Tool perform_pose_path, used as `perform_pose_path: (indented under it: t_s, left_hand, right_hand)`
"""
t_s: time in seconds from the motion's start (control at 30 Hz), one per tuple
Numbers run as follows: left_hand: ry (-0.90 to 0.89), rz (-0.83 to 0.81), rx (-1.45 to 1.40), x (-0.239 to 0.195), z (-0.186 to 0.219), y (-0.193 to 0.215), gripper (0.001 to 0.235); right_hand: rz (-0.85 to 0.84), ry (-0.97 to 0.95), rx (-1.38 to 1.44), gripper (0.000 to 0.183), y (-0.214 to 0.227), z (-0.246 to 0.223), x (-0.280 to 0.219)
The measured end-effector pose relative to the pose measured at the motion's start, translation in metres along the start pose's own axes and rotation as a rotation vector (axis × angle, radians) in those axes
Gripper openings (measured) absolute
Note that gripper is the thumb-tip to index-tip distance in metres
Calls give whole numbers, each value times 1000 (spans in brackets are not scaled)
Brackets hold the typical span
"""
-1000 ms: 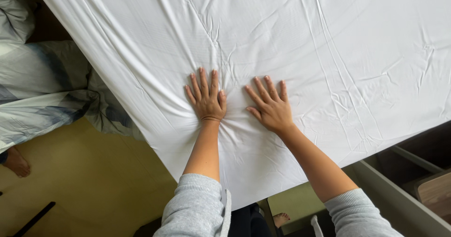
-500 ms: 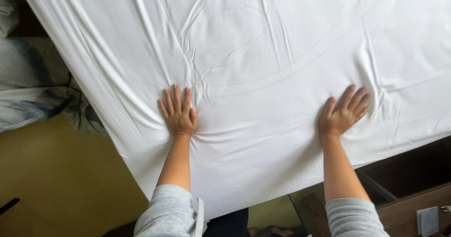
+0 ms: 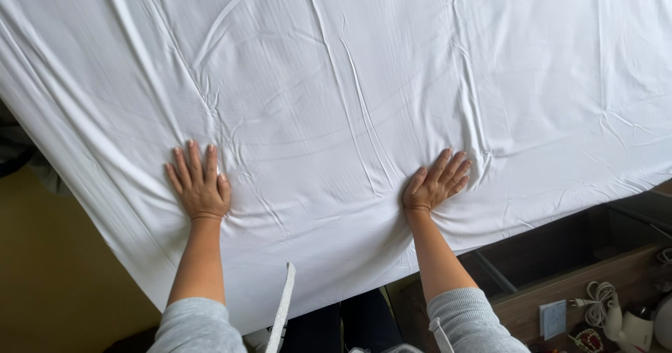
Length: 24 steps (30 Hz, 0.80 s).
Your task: The person smooths a white sheet on a bed by hand, repeatedly stroking the surface from the center to the edges to remove wrinkles.
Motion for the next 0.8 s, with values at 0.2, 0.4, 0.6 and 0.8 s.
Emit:
perform_pose_path:
  t_s: [0.2, 0.4, 0.6, 0.8]
  left_hand:
    - [417, -39, 10, -8, 65, -21, 62]
    - [482, -36, -610, 4, 278, -18, 70]
    - [210, -267, -218, -25, 238, -21, 40]
    - [474, -166, 13, -118, 116, 4, 58]
  right_hand:
    - [-70, -48, 6, 70, 2, 4, 1]
    - [-171, -15, 608, 76, 1, -41, -10]
    - [-476, 701, 78, 76, -1, -59, 25]
    - [-413, 365, 47, 77, 33, 78, 71]
Point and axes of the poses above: each hand's wrist, its own x-axis towards the middle knuckle, its own y-axis out of the back of the hand, z = x × y, the point moved 2 cm from there along x, towards the middle knuckle, and after that the axes turned 8 degrees about -z, right-handed, at the moved point
